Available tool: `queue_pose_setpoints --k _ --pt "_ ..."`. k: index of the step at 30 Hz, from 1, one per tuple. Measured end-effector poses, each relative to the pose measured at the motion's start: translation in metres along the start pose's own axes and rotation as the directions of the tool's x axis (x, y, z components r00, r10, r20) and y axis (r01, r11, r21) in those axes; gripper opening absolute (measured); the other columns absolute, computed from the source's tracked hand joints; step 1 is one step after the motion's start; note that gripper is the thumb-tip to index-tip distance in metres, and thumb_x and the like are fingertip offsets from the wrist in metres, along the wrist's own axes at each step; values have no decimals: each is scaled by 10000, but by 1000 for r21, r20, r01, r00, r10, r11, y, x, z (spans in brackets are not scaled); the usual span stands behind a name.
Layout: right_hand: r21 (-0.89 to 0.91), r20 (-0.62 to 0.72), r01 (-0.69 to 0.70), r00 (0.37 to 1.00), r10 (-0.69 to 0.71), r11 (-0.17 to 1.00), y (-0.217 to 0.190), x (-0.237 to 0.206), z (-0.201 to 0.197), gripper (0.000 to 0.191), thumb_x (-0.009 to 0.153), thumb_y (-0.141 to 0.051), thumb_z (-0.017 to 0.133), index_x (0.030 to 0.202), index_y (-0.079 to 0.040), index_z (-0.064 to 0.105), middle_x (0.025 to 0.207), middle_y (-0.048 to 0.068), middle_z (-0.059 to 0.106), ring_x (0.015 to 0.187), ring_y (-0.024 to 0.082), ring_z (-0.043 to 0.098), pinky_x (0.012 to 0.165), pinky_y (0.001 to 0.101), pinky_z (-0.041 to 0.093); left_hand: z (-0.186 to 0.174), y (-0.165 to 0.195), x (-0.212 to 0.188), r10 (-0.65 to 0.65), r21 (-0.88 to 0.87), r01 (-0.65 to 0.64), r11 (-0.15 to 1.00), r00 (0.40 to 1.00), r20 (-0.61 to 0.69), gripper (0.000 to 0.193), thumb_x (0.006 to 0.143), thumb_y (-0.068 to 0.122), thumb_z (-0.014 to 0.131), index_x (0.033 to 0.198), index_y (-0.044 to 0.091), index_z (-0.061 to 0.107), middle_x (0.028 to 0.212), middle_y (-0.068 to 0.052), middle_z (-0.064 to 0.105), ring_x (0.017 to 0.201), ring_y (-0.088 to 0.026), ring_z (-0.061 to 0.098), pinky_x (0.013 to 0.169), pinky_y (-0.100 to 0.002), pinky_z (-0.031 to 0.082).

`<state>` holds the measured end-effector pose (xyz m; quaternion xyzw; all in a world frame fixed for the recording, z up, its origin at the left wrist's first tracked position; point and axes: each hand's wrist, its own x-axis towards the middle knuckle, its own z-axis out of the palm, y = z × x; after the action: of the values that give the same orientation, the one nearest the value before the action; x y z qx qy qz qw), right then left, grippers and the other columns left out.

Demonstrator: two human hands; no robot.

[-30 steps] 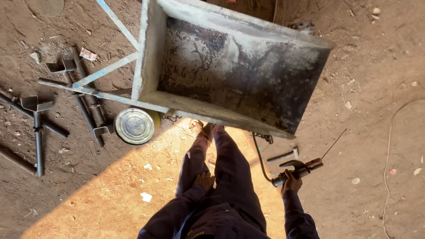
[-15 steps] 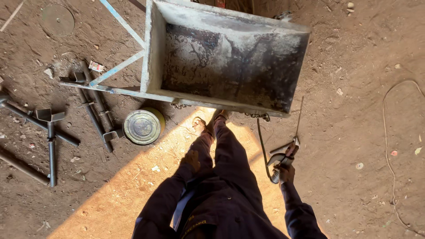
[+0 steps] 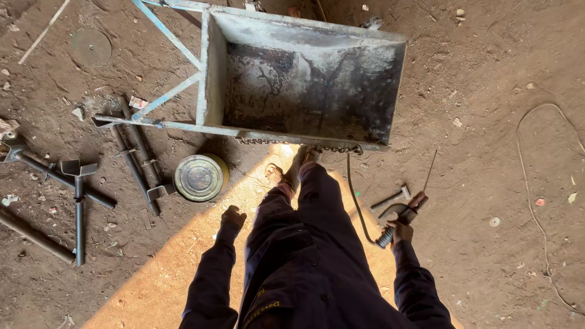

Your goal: The person hammers the underside of an upturned metal cart hopper, then uses an arc welding electrode holder to weld along its seams, producing sparks, and finally gathers the welding cable. The cart rests on the workshop floor throughout.

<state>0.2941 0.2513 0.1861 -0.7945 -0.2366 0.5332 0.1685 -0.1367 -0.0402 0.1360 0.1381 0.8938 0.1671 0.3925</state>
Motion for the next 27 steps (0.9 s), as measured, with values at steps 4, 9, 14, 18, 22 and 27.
queue_pose_setpoints --k 4,9,14,18,22,27 --pt "-80 77 70 995 -64 994 -11 10 15 137 840 48 688 941 -2 610 793 143 662 598 258 647 548 409 563 6 13 -13 -40 -56 40 998 999 -2 464 749 275 825 1113 30 671 966 -183 755 968 -360 721 900 -447 573" --pt "-194 226 176 965 -131 965 -34 27 39 160 837 17 732 957 56 634 820 197 689 589 278 677 532 393 548 11 28 -29 -25 -165 12 986 996 -80 461 751 280 828 1110 33 674 957 -164 760 926 -338 738 868 -427 584" --pt "-305 259 271 946 -194 913 -57 42 41 287 771 -16 792 1011 0 634 917 197 709 655 303 700 580 412 571 26 33 -43 -90 -131 69 989 983 -162 468 759 289 841 1109 26 676 937 -164 773 933 -338 737 885 -421 581" --pt "-487 268 394 917 -297 780 -72 57 26 355 739 -98 846 1045 4 696 1002 163 761 873 292 731 764 409 577 46 46 -53 -109 -148 84 985 980 -169 474 738 286 860 1098 33 686 922 -160 767 943 -338 728 881 -428 572" --pt "-603 318 495 868 -381 625 -80 76 4 447 707 -152 882 1089 -15 694 1025 158 764 928 310 730 834 417 572 73 78 -65 -20 -132 -9 991 976 -216 441 716 272 853 1050 32 695 900 -162 756 904 -328 741 844 -411 593" --pt "-771 354 484 866 -353 414 -99 106 -23 541 796 -288 895 1133 4 590 1077 238 732 933 353 726 842 462 598 89 113 -82 79 -247 -117 962 984 -158 432 751 257 828 1082 31 670 930 -155 764 880 -298 751 796 -400 599"
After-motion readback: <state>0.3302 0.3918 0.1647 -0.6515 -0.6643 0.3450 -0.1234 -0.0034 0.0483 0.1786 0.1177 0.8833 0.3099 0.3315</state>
